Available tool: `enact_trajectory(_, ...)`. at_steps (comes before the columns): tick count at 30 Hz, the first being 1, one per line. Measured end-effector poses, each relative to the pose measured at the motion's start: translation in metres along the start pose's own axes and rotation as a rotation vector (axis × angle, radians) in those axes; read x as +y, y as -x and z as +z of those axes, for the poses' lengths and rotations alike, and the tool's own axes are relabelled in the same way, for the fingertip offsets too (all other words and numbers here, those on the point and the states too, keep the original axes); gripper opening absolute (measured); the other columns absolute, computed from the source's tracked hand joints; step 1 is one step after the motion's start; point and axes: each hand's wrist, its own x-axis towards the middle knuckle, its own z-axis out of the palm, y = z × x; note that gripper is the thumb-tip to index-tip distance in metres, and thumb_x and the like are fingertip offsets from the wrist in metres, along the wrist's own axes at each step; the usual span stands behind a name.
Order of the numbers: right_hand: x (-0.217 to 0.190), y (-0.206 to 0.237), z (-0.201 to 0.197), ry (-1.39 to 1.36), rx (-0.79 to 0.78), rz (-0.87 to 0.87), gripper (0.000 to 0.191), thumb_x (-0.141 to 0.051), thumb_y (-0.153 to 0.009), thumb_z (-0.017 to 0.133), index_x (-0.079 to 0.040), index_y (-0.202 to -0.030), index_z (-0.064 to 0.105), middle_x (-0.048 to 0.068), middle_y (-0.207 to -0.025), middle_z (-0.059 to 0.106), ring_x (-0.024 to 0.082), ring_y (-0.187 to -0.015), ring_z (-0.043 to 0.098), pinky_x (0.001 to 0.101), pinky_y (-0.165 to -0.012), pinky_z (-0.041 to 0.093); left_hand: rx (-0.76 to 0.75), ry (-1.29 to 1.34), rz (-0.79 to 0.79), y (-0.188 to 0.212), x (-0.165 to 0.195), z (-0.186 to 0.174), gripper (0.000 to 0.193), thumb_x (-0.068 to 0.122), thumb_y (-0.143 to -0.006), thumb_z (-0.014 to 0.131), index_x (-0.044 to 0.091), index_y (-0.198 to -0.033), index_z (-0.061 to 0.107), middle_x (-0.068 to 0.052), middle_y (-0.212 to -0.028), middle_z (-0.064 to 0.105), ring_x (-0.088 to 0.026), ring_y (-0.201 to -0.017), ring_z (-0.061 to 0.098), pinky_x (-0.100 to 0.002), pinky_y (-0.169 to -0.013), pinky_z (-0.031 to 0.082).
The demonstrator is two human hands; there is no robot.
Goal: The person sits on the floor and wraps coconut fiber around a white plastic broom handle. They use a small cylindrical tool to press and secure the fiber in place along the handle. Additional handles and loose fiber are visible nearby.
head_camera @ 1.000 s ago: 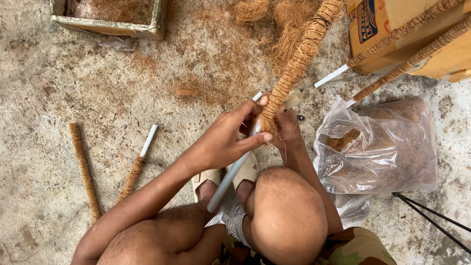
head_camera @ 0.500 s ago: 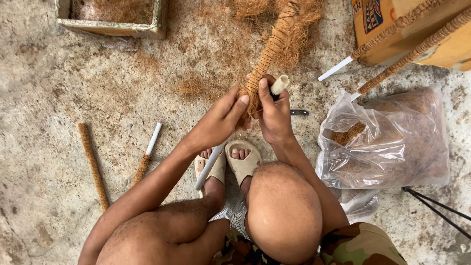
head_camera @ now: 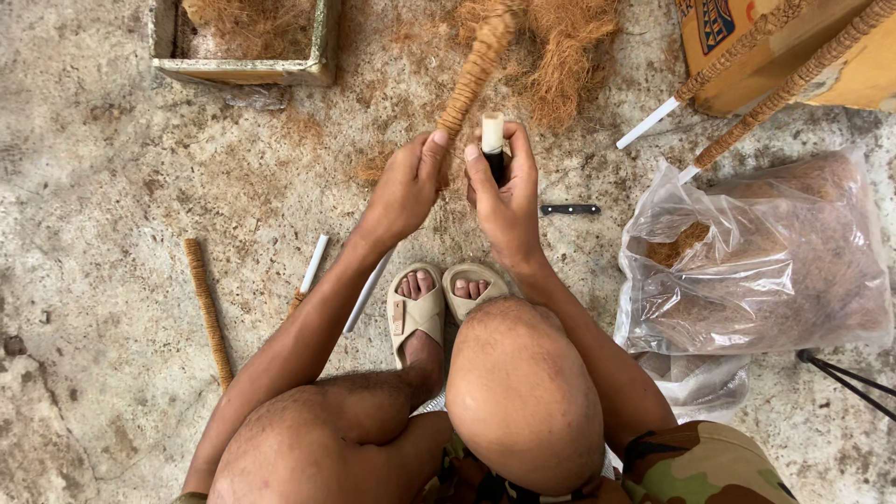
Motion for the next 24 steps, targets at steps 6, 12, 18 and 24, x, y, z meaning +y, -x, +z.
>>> enact_trajectory(6,0.0,-0.01,-0.002,0.166,-0.129,-0.01,0.013,-0.018,-0.108,0.061,-0.007,-0.108,0.054,-0.004,-0.08,0.05,0.005,-0.064,0.045,0.0202,-0.053,0.037,-0.002,-0.246,0.055,0.016,-0.003,-0.012,0.043,0.038,-0.112,0.037,0.002,-0.096,0.056,-0.007,-0.064,0.056,-0.017,-0.055,0.053,-0.04,-0.054,0.045)
enact_trajectory(12,-0.008,-0.014,0.009,0.61,-0.231,-0.129,0.018,-0.02,-0.105,0.063,-0.005,-0.113,0.062,0.0,-0.076,0.057,0.01,-0.059,0.05,0.025,-0.048,0.041,-0.095,-0.569,0.067,0.025,-0.001,-0.016,0.037,0.034,-0.099,0.056,-0.002,-0.108,0.054,-0.008,-0.062,0.062,-0.022,-0.051,0.055,-0.043,-0.046,0.051)
enact_trajectory(18,-0.055,-0.007,0.028,0.822,-0.632,-0.016,0.018,-0.022,-0.101,0.063,-0.005,-0.106,0.063,0.005,-0.071,0.065,0.011,-0.054,0.06,0.0273,-0.047,0.05,-0.065,-0.684,0.15,0.026,-0.019,-0.011,0.024,0.025,-0.099,0.053,0.005,-0.091,0.063,-0.011,-0.07,0.065,-0.025,-0.054,0.06,-0.043,-0.049,0.053)
enact_trajectory(24,-0.132,-0.038,0.027,1.168,-0.994,0.097,0.019,-0.027,-0.099,0.06,-0.009,-0.092,0.06,0.005,-0.065,0.063,0.013,-0.048,0.057,0.0263,-0.041,0.048,-0.112,-0.362,0.464,0.043,-0.039,-0.018,0.038,0.02,-0.11,0.033,0.006,-0.086,0.059,-0.013,-0.07,0.062,-0.028,-0.059,0.054,-0.045,-0.058,0.048)
